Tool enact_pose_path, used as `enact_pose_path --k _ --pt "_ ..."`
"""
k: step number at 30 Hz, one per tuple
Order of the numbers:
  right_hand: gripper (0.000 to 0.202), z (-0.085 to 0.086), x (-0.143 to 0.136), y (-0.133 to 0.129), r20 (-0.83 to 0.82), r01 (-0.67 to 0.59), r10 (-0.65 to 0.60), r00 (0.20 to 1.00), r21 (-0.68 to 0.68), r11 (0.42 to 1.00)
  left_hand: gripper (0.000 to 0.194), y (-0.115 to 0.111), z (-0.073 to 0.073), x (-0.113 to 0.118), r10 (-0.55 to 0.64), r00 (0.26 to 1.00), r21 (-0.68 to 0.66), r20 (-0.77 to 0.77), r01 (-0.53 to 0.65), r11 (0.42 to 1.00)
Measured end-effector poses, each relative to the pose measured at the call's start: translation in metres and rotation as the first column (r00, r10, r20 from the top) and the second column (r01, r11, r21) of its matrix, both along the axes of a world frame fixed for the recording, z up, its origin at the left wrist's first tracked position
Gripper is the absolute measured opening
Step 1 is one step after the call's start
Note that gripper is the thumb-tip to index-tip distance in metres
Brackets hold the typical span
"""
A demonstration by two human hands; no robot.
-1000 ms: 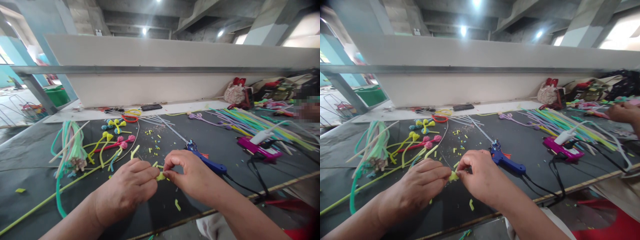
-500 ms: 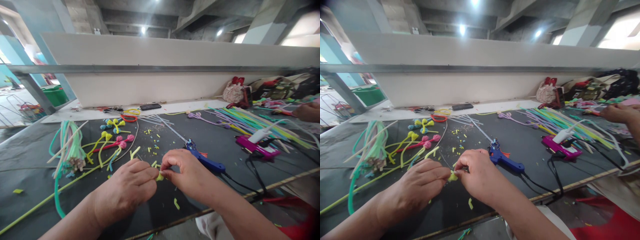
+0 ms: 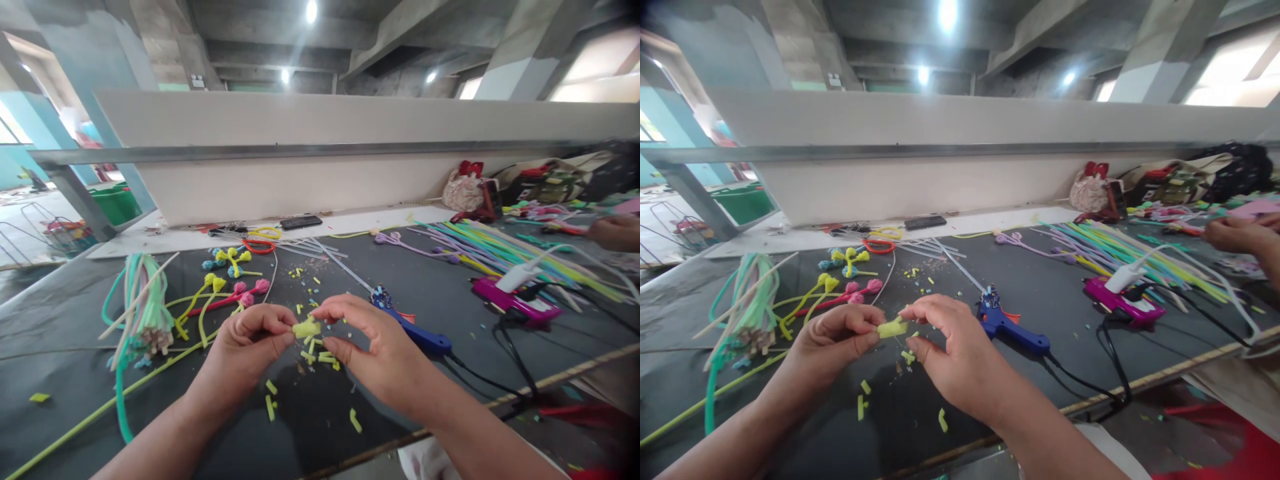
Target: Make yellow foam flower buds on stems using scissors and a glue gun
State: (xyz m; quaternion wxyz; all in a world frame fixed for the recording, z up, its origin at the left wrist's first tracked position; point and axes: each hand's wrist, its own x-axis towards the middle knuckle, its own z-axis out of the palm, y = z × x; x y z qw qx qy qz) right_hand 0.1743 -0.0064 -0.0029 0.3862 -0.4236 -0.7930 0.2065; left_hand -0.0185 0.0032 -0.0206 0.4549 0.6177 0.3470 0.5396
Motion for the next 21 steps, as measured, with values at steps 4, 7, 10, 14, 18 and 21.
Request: enact_pose_path --k 4,7,10,14,18,21 --pt "0.029 -0.001 -0.004 0.002 -0.023 -0.002 0.002 1.0 -0.001 1.0 0.014 -0.001 0.001 0.003 -0.007 0.988 -0.196 0.152 0.037 0.98" --pt "0.024 -0.001 -0.007 0.002 -0.037 -0.007 0.006 0.999 -0.017 1.0 0.015 -0.001 0.002 0.004 -0.017 0.977 -0.243 0.211 0.069 0.968" --pt "0.018 0.0 -0.01 0.003 -0.056 0.012 -0.014 0.998 -0.042 0.999 0.015 0.0 0.003 0.005 -0.024 0.971 -0.262 0.237 0.088 0.961" --pt "0.011 -0.001 -0.012 0.003 -0.105 0.036 -0.043 0.994 -0.066 0.997 0.014 0.0 0.003 0.005 -0.042 0.97 -0.255 0.239 0.104 0.961" --pt "0.007 -0.003 -0.014 0.001 -0.144 0.062 -0.073 0.987 -0.08 0.995 0.014 0.0 0.0 0.005 -0.055 0.97 -0.252 0.236 0.116 0.961" --pt "0.005 -0.004 -0.016 0.001 -0.175 0.083 -0.1 0.979 -0.101 0.991 0.014 0.0 -0.002 0.006 -0.041 0.966 -0.253 0.254 0.107 0.962"
